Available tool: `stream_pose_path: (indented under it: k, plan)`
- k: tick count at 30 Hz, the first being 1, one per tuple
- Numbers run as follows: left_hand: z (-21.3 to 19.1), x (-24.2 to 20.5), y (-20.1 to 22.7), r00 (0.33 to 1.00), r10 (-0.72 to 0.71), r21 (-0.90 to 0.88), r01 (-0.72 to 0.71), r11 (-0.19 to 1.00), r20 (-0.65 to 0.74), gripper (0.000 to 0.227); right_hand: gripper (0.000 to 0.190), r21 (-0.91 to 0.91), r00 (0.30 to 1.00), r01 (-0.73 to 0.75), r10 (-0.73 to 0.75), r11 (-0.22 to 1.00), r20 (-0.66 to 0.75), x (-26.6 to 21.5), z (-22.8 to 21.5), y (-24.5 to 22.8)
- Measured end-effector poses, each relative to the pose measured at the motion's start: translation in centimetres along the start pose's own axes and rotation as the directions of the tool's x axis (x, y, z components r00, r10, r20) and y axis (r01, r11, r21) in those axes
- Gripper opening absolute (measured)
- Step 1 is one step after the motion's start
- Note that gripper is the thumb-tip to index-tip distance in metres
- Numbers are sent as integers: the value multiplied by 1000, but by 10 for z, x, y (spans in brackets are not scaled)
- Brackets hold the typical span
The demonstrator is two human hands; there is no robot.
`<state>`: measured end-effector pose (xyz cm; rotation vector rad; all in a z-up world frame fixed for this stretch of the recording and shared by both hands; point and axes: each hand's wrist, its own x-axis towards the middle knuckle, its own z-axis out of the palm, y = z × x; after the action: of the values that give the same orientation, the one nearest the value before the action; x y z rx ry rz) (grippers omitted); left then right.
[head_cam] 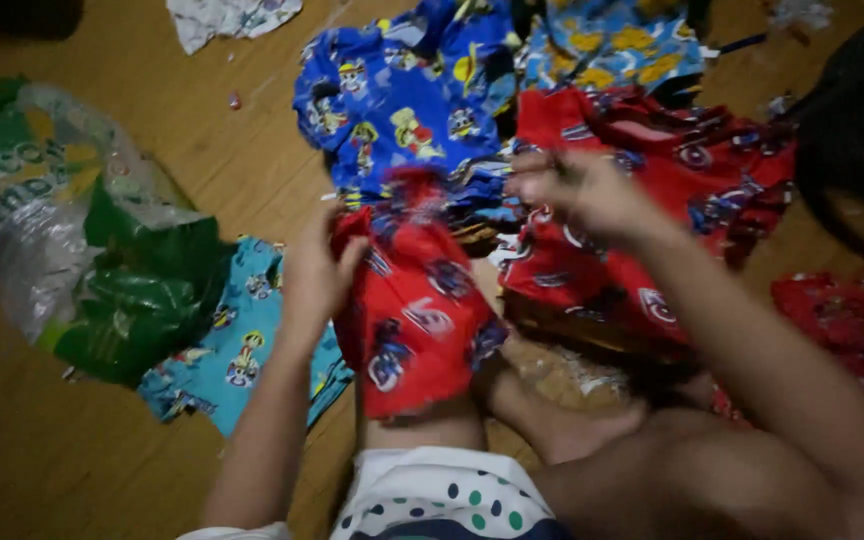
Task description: Trimming loose threads from colorful children's clothing using scissors and stacking the finished pieces.
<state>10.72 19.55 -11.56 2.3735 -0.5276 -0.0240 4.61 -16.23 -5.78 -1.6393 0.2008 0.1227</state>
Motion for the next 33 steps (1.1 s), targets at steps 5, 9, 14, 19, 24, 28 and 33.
stream_pose_path:
  k: [5,9,14,19,24,28,33]
  plan:
    - [43,-43,-2,984,-97,32,93,995,147,38,15,-303,948,-176,244,937,206,-8,32,44]
    - [73,-80,-6,922,32,81,-68,994,386,57,16,-440,946,-137,250,887,208,-5,42,59]
    - [111,-88,0,949,146,281,-226,933,278,56,18,-615,938,-55,251,787,238,-6,50,63]
    - [174,-56,-5,876,350,424,-470,774,332,32,29,-694,885,64,281,718,372,-6,48,68]
    - [131,12,29,937,109,134,-161,978,332,22,32,-634,733,277,269,722,625,-30,52,57]
    - [26,56,105,969,157,-247,-107,963,191,18,37,-611,831,339,76,716,550,-30,60,53]
    - [-100,74,156,917,396,-482,-366,796,-42,29,44,-642,855,387,3,662,519,-29,33,45]
